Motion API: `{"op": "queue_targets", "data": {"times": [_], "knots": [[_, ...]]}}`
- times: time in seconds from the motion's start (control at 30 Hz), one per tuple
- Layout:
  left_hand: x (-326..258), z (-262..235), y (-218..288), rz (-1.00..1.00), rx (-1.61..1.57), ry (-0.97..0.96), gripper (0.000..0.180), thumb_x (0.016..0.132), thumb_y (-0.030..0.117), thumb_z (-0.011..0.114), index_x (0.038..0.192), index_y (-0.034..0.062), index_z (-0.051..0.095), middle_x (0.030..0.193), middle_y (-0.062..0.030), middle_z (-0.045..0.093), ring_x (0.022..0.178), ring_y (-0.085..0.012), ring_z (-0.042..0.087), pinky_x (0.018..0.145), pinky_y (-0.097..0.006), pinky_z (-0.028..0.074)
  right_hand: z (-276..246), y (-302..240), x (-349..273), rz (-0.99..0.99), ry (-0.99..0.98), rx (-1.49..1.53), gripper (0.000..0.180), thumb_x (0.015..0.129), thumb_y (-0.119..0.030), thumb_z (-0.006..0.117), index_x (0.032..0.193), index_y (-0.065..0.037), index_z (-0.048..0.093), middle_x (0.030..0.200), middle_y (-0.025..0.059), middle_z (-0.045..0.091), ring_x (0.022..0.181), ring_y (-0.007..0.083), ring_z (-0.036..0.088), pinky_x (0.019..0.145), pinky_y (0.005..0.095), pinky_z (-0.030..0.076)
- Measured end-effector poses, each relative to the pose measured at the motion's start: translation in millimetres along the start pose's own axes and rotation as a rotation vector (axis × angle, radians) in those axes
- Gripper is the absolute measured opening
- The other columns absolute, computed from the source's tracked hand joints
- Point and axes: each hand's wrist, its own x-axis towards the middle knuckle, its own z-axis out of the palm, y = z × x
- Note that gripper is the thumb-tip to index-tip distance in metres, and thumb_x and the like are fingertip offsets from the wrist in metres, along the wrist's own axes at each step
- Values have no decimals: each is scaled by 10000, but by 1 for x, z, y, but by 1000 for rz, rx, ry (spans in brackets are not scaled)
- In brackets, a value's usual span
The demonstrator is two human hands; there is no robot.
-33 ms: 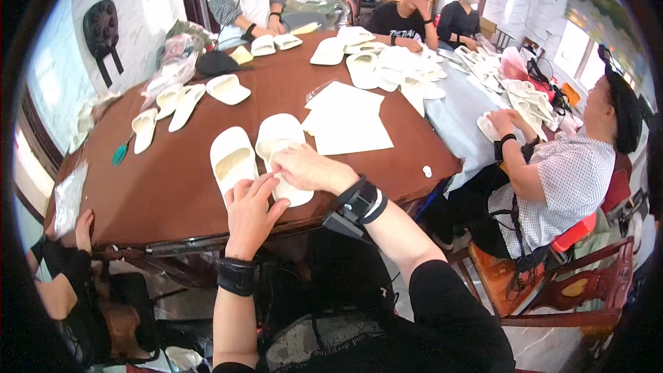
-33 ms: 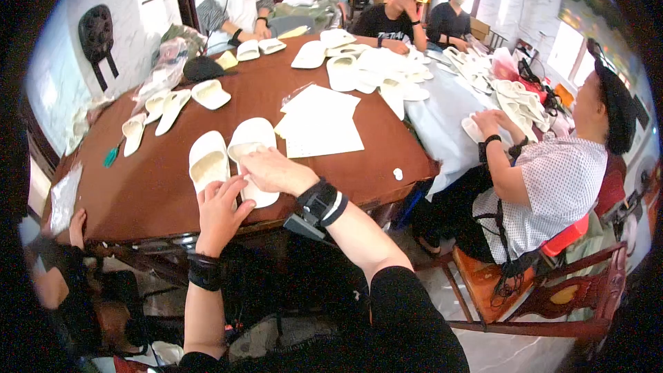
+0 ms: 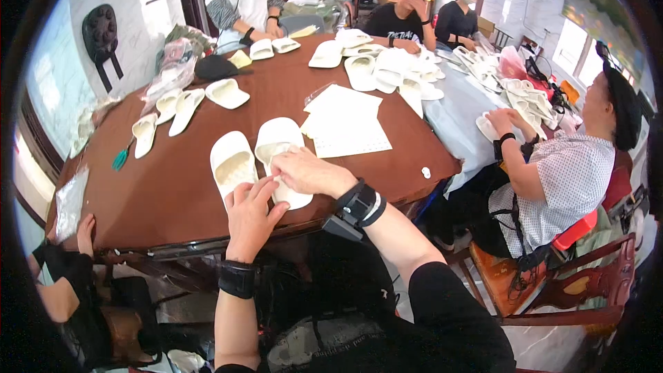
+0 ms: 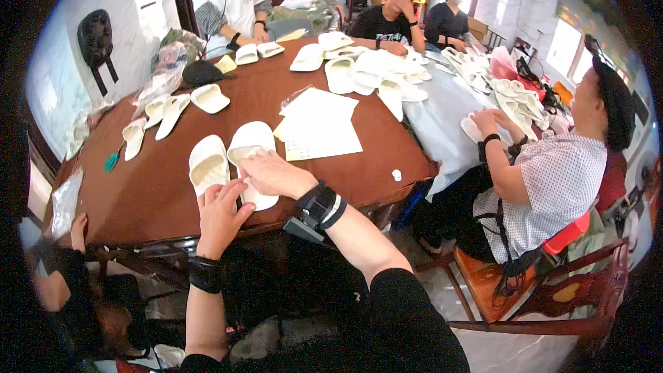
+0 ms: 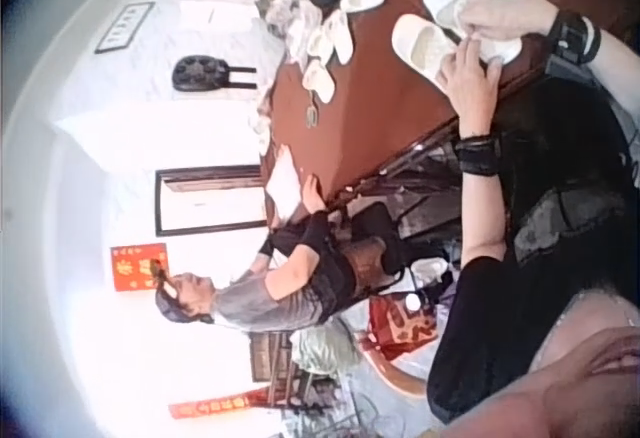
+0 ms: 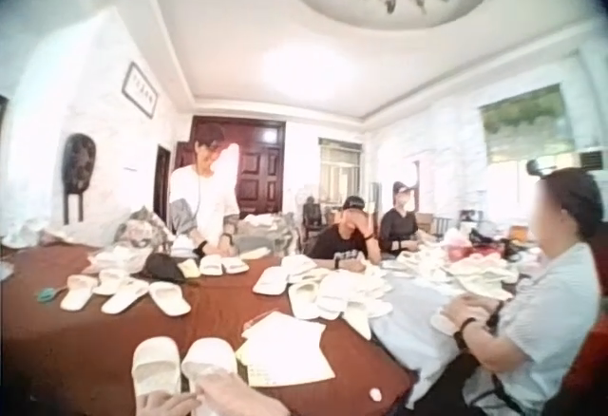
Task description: Applying size labels to the insoles of finished slippers.
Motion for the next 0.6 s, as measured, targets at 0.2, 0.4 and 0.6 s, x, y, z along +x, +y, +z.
{"op": "queue_targets", "data": {"times": [0.2,0.4,0.6], "knots": [[-2,-2,1,-13,20,-28,402,784,318,726,1133,135,646,1209,16,629,1062,-264,516,942,-426,352,14,6,-5,120,173,189,142,831,-44,575,971,-61,591,913,134,629,899,331,581,804,430,455],[2,-3,-1,3,57,-97,432,801,317,710,1195,156,636,1207,17,604,1058,-275,508,937,-436,345,29,1,-5,225,326,327,193,786,26,581,965,-45,594,856,140,630,860,307,609,755,408,502],[6,-6,-1,4,51,-181,441,824,321,684,1229,161,618,1233,0,568,1091,-277,489,935,-452,348,32,1,-6,228,402,320,215,785,55,565,982,-30,588,896,153,631,853,305,619,764,399,511]]}}
